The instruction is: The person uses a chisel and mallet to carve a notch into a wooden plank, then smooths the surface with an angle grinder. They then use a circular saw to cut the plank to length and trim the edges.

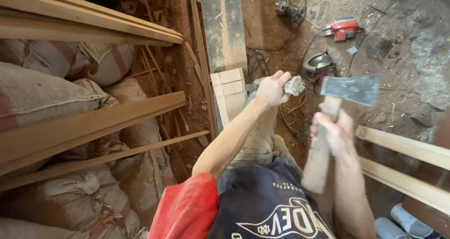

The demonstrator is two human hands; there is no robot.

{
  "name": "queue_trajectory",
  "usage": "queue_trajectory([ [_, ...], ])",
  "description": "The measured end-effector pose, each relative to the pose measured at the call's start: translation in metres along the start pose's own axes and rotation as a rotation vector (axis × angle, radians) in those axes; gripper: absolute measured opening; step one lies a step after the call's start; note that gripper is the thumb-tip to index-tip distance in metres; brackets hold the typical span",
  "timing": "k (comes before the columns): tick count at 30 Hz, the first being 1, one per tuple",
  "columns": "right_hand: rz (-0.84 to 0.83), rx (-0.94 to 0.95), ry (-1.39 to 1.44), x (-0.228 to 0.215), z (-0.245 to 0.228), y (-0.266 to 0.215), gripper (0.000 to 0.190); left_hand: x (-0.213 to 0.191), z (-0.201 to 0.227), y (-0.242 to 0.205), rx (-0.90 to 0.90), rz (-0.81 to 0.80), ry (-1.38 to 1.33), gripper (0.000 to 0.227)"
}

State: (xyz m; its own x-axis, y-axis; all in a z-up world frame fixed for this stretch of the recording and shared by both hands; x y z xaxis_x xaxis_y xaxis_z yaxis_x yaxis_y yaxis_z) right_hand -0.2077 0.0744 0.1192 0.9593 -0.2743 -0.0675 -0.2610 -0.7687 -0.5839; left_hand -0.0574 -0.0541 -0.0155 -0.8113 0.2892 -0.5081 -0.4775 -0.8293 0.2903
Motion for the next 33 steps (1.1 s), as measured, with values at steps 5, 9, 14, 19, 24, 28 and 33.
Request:
queue_trajectory([
  [5, 0.105, -0.242, 0.012, -0.049, -0.040, -0.023, 0.031, 0.015, -0.005, 0.005, -0.018, -0.035, 0.063, 0.034],
  [9, 0.192, -0.385, 0.126, -0.091, -0.066, -0.041, 0.014, 0.016, -0.006, 0.007, -0.002, -0.026, 0.060, 0.031],
  [14, 0.153, -0.205, -0.022, -0.012, -0.012, 0.012, 0.027, 0.015, -0.013, 0.014, -0.036, -0.022, 0.071, 0.026],
  [19, -0.068, -0.030, -0.257, 0.024, 0.015, 0.012, 0.035, 0.029, -0.018, 0.010, -0.047, -0.074, 0.110, 0.033],
  [24, 0.093, -0.257, -0.116, -0.034, -0.060, -0.005, 0.027, 0.035, -0.019, 0.009, -0.091, -0.047, 0.105, 0.030],
  [28, 0.097, -0.212, -0.028, -0.003, -0.057, 0.018, 0.021, 0.038, -0.025, 0.013, -0.133, -0.078, 0.094, 0.036],
  [33, -0.080, 0.028, -0.315, 0.060, 0.010, 0.023, 0.016, 0.029, -0.020, 0.002, -0.121, -0.110, 0.106, 0.042],
])
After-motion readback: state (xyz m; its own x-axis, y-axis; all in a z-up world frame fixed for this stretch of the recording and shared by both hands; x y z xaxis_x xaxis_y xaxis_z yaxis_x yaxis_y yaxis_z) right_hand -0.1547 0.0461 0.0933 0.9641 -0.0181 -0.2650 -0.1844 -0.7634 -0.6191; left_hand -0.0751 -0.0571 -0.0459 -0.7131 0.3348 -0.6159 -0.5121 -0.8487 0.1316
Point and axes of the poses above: each hand's wrist, its own y-axis towards the middle knuckle, its own x-axis out of the palm, z = x × y, the point moved 4 cm from there along y, towards the middle knuckle, and after that the axes turned 4 degrees about -z, right-handed, at the moved point
